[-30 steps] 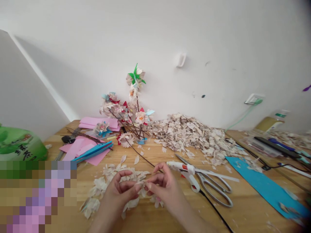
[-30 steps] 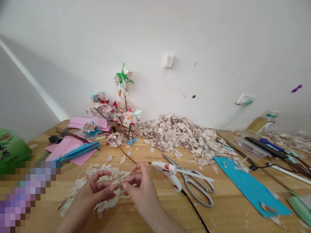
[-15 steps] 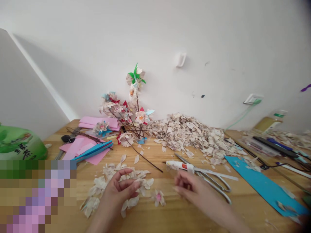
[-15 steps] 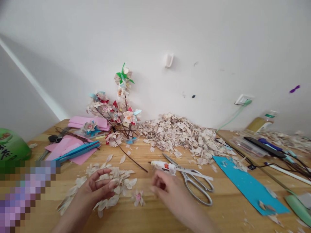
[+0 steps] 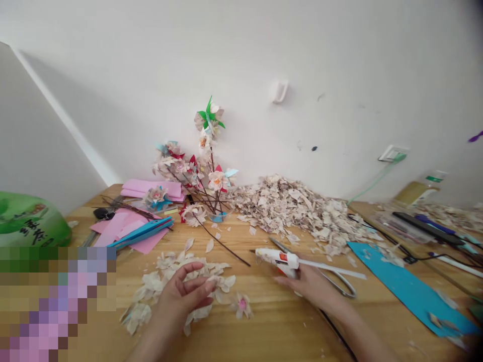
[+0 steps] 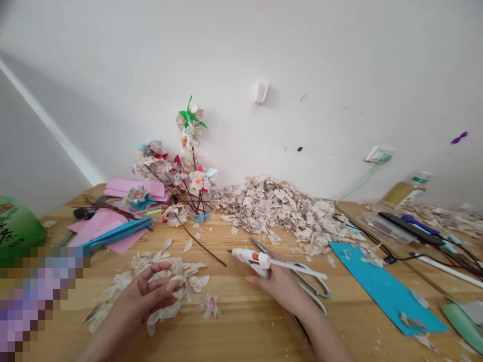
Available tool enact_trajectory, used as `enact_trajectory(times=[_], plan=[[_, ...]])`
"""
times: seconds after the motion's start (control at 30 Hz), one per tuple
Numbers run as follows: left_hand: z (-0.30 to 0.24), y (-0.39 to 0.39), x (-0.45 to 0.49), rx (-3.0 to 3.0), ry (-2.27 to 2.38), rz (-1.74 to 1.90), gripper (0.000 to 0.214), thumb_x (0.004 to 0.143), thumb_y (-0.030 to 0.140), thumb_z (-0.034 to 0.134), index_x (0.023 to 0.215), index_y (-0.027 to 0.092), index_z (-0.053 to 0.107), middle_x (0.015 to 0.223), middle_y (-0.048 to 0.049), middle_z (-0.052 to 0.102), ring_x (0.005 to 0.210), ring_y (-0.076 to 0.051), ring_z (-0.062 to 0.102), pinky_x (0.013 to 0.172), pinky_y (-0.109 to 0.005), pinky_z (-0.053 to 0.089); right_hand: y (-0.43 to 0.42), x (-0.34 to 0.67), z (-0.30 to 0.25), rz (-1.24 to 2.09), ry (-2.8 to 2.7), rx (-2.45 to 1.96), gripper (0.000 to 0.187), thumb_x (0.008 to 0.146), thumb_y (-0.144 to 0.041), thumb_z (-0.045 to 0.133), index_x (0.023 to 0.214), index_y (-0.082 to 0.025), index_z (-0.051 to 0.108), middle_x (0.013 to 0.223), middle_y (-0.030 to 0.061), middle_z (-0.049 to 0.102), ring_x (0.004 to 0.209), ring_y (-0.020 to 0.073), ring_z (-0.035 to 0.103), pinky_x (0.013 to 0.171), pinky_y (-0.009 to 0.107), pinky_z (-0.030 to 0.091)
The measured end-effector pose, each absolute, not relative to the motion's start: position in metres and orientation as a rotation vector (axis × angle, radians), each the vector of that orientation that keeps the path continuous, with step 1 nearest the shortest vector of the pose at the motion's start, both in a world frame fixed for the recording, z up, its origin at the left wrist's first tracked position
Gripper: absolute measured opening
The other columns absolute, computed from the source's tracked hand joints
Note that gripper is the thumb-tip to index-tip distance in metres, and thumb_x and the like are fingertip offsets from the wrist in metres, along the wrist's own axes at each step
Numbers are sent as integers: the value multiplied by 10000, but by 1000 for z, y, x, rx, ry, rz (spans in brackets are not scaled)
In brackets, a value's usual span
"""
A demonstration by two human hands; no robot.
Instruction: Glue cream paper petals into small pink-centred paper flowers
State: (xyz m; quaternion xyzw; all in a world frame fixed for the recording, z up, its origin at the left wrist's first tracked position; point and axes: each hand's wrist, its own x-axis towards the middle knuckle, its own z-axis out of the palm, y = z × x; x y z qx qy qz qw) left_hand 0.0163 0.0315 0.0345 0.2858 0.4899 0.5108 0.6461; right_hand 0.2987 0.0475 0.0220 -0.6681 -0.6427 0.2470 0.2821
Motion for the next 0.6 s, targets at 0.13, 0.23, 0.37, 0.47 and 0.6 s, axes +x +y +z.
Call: enact_trajectory(times=[0.13,0.23,0.37,0.47,0.6], plan=[[34,31,19,664,1108,1186,545,401,282,842,842,190,536,560,0,700,533,-140,642,518,-223,505,56,283,15,682,-1513,-1780,285,619,-384,640,815,-179,660,884,116,700,861,347,617,793,484,442],[34,31,19,686,1133,1221,538,443,280,829,871,192,515,579,-3,714,527,-126,635,520,-211,500,47,272,23,707,-1446,-1720,289,678,-434,606,840,-203,670,965,129,697,939,352,607,832,474,448],[34,32,17,695,1145,1302,541,458,292,823,874,194,490,576,8,715,526,-120,627,529,-210,500,24,246,39,946,-1361,-1490,329,640,-492,663,820,-219,691,902,82,722,908,331,630,837,450,474],[33,34,15,723,1137,1332,546,459,291,824,866,200,472,561,20,707,519,-117,617,544,-217,501,10,226,39,1139,-1360,-1381,316,644,-514,659,780,-232,696,835,61,730,868,312,643,805,414,496],[33,33,14,745,1155,1331,531,485,298,811,880,199,470,607,3,725,538,-115,620,551,-210,487,3,214,33,1108,-1490,-1312,292,700,-484,621,830,-227,669,799,49,716,802,261,646,735,339,520]])
